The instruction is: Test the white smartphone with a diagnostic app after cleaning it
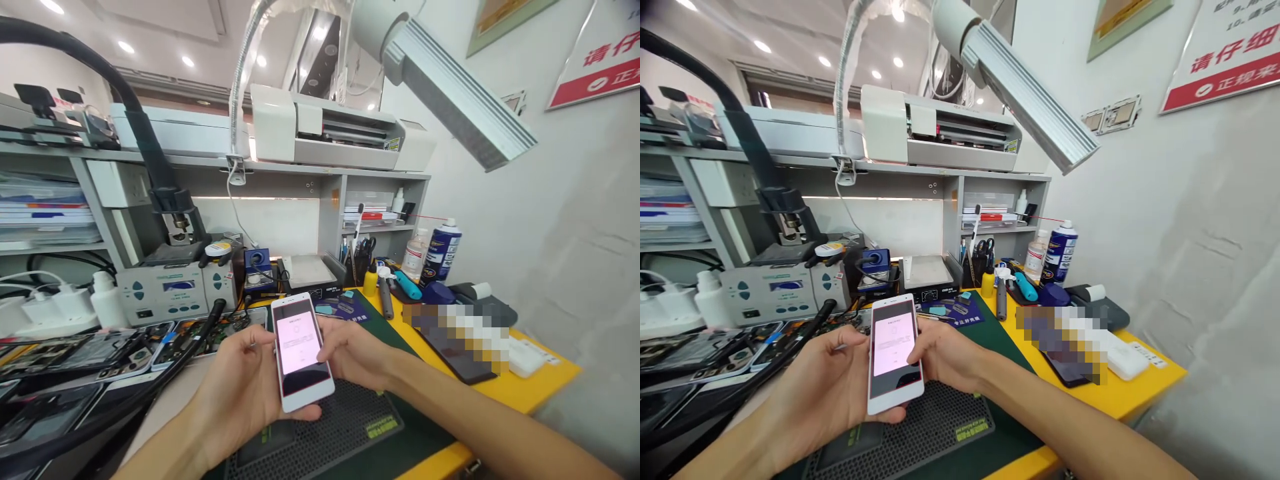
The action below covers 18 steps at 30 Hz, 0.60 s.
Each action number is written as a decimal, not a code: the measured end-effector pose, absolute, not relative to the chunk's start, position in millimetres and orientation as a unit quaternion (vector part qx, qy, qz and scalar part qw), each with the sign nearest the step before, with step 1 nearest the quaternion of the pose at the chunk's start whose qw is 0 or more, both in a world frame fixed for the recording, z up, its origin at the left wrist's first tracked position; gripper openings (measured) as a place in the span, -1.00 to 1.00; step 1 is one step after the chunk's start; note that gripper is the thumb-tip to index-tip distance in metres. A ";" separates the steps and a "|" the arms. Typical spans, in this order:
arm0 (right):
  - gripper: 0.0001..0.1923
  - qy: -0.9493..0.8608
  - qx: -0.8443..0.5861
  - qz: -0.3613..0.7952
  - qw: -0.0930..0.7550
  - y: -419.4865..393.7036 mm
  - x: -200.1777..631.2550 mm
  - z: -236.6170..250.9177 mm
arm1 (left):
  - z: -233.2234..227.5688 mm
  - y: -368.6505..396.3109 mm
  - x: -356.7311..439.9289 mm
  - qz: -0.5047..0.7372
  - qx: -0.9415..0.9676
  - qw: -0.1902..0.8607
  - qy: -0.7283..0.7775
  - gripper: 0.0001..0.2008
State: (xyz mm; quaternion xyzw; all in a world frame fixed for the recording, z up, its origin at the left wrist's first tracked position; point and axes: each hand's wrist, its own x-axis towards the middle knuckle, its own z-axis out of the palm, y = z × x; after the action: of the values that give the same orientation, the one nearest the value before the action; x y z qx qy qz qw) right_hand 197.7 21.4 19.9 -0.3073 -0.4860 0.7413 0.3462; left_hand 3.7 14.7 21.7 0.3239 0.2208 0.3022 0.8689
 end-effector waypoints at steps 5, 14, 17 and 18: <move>-0.41 -0.494 -0.304 0.733 0.354 19.0 196.6 21.2 | 20.9 13.7 3.4 0.308 0.328 0.863 0.229 -0.51; -0.46 -0.504 -0.356 0.693 0.372 17.9 192.9 17.3 | 16.6 11.0 9.6 0.323 0.329 0.855 0.238 -0.50; -0.46 -0.491 -0.349 0.706 0.373 20.5 192.9 15.6 | 14.6 12.8 12.3 0.324 0.320 0.855 0.248 -0.45; -0.46 -0.485 -0.344 0.712 0.373 21.1 193.1 15.8 | 13.6 13.5 12.7 0.325 0.318 0.855 0.251 -0.43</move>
State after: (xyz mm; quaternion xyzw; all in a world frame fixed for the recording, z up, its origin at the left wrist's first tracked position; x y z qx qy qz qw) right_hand 193.1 21.1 15.8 -0.3444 -0.4852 0.7121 0.3727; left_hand 12.7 13.5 13.6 0.3182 0.2507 0.3249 0.8546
